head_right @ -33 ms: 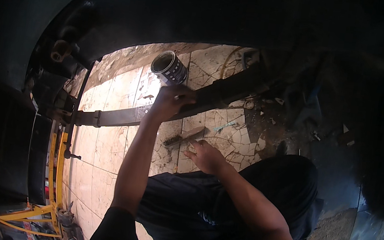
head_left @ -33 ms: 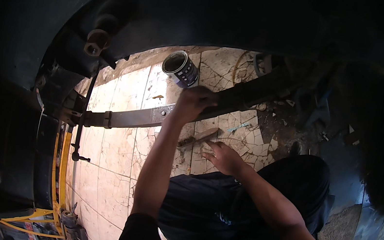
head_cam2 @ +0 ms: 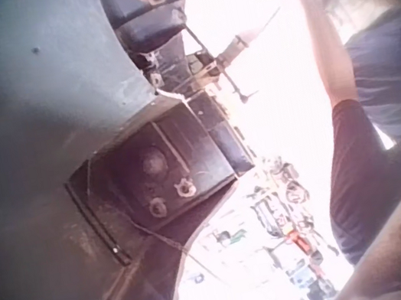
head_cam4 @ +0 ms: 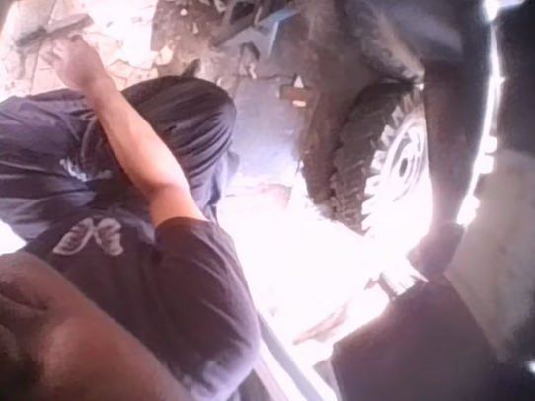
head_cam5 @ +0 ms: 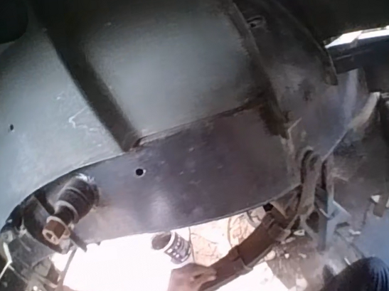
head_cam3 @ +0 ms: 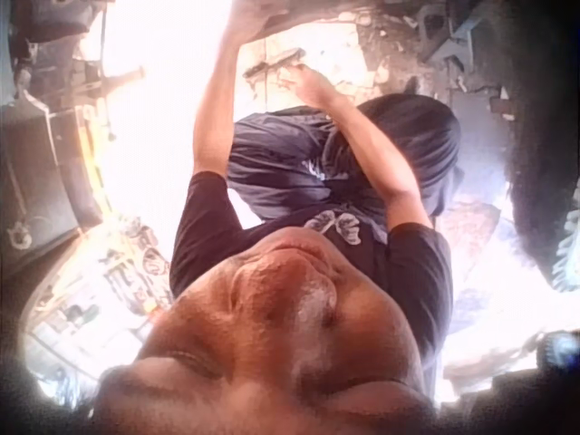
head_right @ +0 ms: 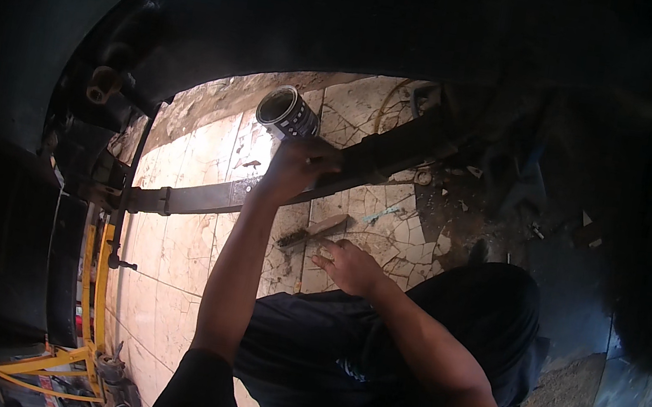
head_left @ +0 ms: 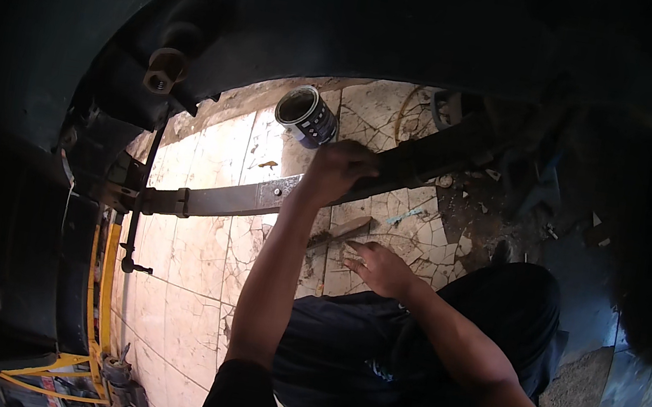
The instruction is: The person scrubs a metal undercarriage beam with a wire brush, then wipes the surface with a cloth. They continue scrubbing and wiping the same area repeatedly.
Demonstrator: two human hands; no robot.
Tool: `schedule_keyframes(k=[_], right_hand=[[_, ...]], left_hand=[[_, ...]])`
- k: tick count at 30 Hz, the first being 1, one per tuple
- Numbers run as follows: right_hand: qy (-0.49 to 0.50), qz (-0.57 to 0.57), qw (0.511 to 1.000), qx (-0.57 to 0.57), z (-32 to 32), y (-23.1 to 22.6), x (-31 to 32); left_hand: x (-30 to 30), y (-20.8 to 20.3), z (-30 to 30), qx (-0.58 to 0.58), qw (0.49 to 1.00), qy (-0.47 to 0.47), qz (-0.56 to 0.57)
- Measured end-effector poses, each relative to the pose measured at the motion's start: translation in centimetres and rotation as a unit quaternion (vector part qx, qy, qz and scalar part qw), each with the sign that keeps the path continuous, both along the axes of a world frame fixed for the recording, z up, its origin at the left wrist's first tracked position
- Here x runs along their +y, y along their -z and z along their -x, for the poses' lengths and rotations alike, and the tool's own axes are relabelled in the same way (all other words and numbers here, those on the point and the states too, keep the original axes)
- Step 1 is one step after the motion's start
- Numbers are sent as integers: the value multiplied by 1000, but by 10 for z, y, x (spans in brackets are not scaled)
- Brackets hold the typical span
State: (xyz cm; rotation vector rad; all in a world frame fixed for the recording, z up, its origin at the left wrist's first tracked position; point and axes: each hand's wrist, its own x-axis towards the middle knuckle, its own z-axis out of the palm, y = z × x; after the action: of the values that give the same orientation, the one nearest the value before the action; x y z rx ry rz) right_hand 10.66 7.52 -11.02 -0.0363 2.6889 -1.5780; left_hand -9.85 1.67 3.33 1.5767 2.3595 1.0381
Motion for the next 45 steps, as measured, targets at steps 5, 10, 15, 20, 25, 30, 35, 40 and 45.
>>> schedule_keyframes(k=[5, 10, 15, 20, 25, 30, 35, 40, 45], right_hand=[[-9, -18, 1000, -12, -1, -6, -2], [-10, -23, 1000, 16, 9, 13, 3], [-30, -2, 998, -47, 5, -18, -3], [-45, 12, 998, -44, 8, -21, -5], [-24, -8, 1000, -18, 11, 3, 0], [-9, -19, 999, -38, 9, 0, 8], [-48, -31, 997, -46, 5, -17, 5], [-28, 10, 999, -34, 8, -15, 2], [-9, 19, 1000, 8, 4, -3, 4]], left_hand=[[-10, -21, -17, 4, 1000, 6, 16], [-98, -19, 18, 4, 994, -76, 76], [-106, -14, 23, 4, 995, -73, 67], [-13, -8, -2, 65, 998, 19, -16], [5, -12, -5, 26, 999, 31, -30], [-77, -14, 15, 65, 995, -40, 67], [-116, -19, 13, 39, 994, -67, 81], [-39, -5, -1, 23, 1000, 2, -14], [6, -20, -13, 91, 995, 44, -2]])
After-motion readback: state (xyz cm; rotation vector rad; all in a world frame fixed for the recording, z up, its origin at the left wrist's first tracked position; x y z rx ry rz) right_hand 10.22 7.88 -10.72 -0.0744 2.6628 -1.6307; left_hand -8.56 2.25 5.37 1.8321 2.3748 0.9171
